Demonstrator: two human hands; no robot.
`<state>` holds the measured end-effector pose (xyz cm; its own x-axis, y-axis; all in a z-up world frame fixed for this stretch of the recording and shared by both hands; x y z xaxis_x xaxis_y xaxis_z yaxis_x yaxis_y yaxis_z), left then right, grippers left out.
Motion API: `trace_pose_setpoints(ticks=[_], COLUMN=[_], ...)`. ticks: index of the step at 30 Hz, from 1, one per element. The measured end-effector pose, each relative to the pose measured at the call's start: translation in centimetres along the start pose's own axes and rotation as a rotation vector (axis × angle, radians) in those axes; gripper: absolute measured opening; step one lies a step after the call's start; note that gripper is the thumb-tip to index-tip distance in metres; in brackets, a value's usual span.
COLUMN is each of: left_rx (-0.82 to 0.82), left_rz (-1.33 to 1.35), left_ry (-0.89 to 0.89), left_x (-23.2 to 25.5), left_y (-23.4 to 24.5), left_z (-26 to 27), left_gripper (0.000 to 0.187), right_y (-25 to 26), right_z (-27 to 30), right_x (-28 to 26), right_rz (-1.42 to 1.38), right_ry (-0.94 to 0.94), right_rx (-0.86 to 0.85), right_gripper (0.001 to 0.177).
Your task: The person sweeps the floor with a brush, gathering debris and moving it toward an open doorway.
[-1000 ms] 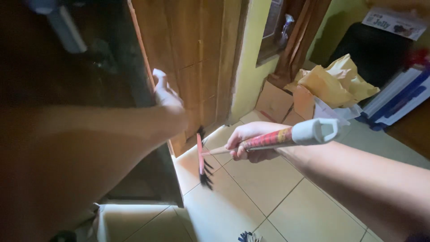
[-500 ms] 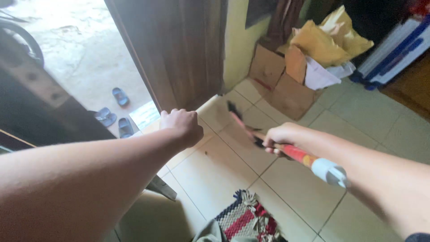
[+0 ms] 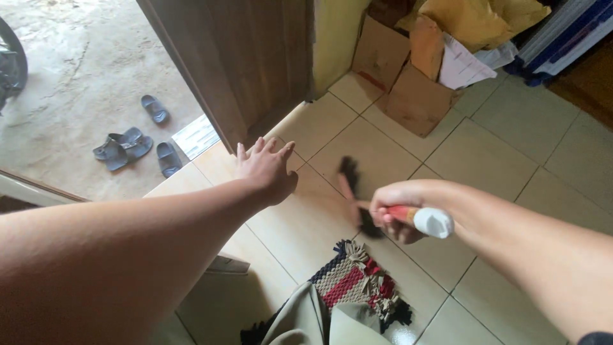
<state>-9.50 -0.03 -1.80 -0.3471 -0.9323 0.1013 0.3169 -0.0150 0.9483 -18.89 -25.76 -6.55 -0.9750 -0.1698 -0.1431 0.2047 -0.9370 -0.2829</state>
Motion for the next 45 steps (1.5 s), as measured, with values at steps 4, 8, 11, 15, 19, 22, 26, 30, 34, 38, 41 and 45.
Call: trace_pose_setpoints(ticks=[4,8,11,15,19,22,26,30,34,38,41,45], left_rx=[0.023,0.002,0.004,-0.003,-0.017,-0.01,-0.017,-0.007,0.014,0.017,0.019,0.043], left_rz=[0.025,0.033,0.058,0.092,0.1,0.078,0.042,0.072,0.114,0.09,0.106,0.12], left_ry=[0.005,0.061,0.133,0.334,0.327,0.353,0.414,0.512,0.646,0.717,0.772,0.82], left_x=[-1.8,-7.0,-11.7,-14.6,-14.4,-14.8,-14.7,-14.9,-16.4,-18.5,-20.0,-21.2], left_y=[-0.2,0.8,1.4,1.7,1.4,1.8,2.2,2.6,1.8,0.7,-0.4,-1.4], left_z=[-1.5,-2.2,-2.2,-2.0,-1.5,-0.3,1.6,3.0,5.0,7.5,10.2,13.8], left_gripper=[0.079,0.081,0.082,0.084,0.085,0.083,0.084,0.084,0.084,0.085,0.086,0.085], right_y=[-4.1,-3.8,-2.4,-0.3,3.1,5.1,4.2,-3.8,-8.7,-8.0,-7.9,-8.5], right_z=[1.9,5.2,7.2,7.1,5.2,2.3,-1.7,-4.5,-3.3,0.8,2.8,2.2], right_x=[-2.4,-4.0,-6.5,-9.8,-12.1,-14.9,-16.5,-15.0,-15.4,-19.0,-21.1,-23.8], right_rz=[-0.221,-0.406,-0.344,-0.183,-0.021,0.074,0.095,0.431,0.197,0.059,0.253,0.52], right_ry=[-0.042,0.061,0.139,0.224,0.286,0.188,0.111,0.046,0.015,0.03,0.131,0.081], right_rx=[-0.185,-0.324,-0.225,-0.063,0.202,0.266,0.185,-0.03,-0.211,-0.265,-0.081,-0.004], right_gripper=[0.017,0.007,0.011,0.016,0.021,0.028,0.036,0.028,0.014,0.002,0.007,0.018])
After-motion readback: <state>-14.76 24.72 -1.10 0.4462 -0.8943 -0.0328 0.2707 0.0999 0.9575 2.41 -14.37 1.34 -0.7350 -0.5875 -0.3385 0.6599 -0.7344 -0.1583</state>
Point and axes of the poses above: each hand's wrist, its own z-axis away from the middle knuckle, its own y-axis out of the back of the hand, x = y × z, the point moved 2 cm from there along -z, towards the middle knuckle, and after that the axes turned 5 degrees about -x, right-handed, at the moved point
